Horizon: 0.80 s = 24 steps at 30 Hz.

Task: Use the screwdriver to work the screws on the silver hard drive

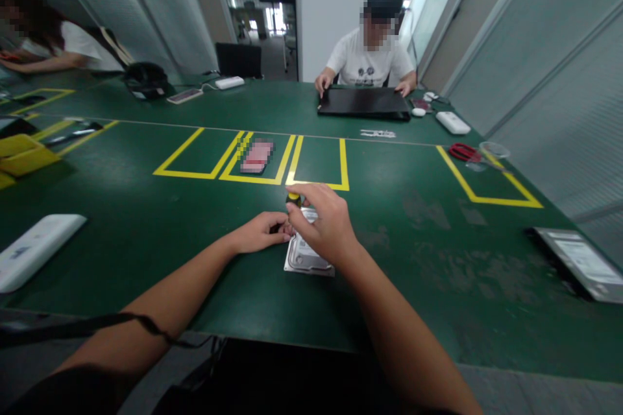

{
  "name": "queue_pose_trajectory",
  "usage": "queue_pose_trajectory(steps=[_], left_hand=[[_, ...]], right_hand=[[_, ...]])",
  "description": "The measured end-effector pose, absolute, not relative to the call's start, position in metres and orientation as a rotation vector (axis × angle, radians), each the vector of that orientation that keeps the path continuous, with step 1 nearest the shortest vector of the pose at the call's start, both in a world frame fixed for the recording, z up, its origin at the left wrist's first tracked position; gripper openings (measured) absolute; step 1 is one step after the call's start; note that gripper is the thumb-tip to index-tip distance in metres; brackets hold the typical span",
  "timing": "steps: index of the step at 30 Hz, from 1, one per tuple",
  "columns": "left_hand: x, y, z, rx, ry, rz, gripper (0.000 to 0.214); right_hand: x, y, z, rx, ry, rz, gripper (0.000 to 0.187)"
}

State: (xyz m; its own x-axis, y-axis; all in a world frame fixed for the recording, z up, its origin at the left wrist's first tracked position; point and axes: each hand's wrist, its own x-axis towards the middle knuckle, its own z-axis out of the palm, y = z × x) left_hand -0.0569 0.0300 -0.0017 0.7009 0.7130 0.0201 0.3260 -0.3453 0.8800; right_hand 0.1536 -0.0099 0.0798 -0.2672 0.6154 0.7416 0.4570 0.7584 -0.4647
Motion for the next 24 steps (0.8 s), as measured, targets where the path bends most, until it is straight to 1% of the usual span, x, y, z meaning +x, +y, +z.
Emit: queue_pose_trajectory(steps=[5, 8, 11, 14, 16, 19, 24], left_hand=[[-0.055, 0.028, 0.004, 1.932, 0.795, 0.505, 0.014], [-0.055, 0.028, 0.004, 1.936, 0.797, 0.501, 0.013], [-0.055, 0.029, 0.002, 1.944, 0.8, 0.515, 0.013], [-0.056, 0.03, -0.001, 1.969, 0.814, 0.533, 0.012], [-0.056, 0.03, -0.001, 1.986, 0.818, 0.532, 0.012], [-0.057, 0.03, 0.0, 1.979, 0.809, 0.52, 0.013], [-0.056, 0.029, 0.002, 1.953, 0.833, 0.483, 0.014]], right_hand=[[0.154, -0.014, 0.083, -0.926, -1.934, 0.21, 0.019], [0.154, -0.015, 0.082, -0.916, -1.917, 0.223, 0.018], [0.155, -0.014, 0.077, -0.91, -1.929, 0.312, 0.027], [0.155, -0.011, 0.071, -0.937, -1.967, 0.482, 0.036], [0.154, -0.01, 0.068, -0.962, -1.994, 0.572, 0.033], [0.155, -0.009, 0.066, -0.998, -1.975, 0.597, 0.027], [0.158, -0.008, 0.064, -1.069, -1.849, 0.589, 0.029]])
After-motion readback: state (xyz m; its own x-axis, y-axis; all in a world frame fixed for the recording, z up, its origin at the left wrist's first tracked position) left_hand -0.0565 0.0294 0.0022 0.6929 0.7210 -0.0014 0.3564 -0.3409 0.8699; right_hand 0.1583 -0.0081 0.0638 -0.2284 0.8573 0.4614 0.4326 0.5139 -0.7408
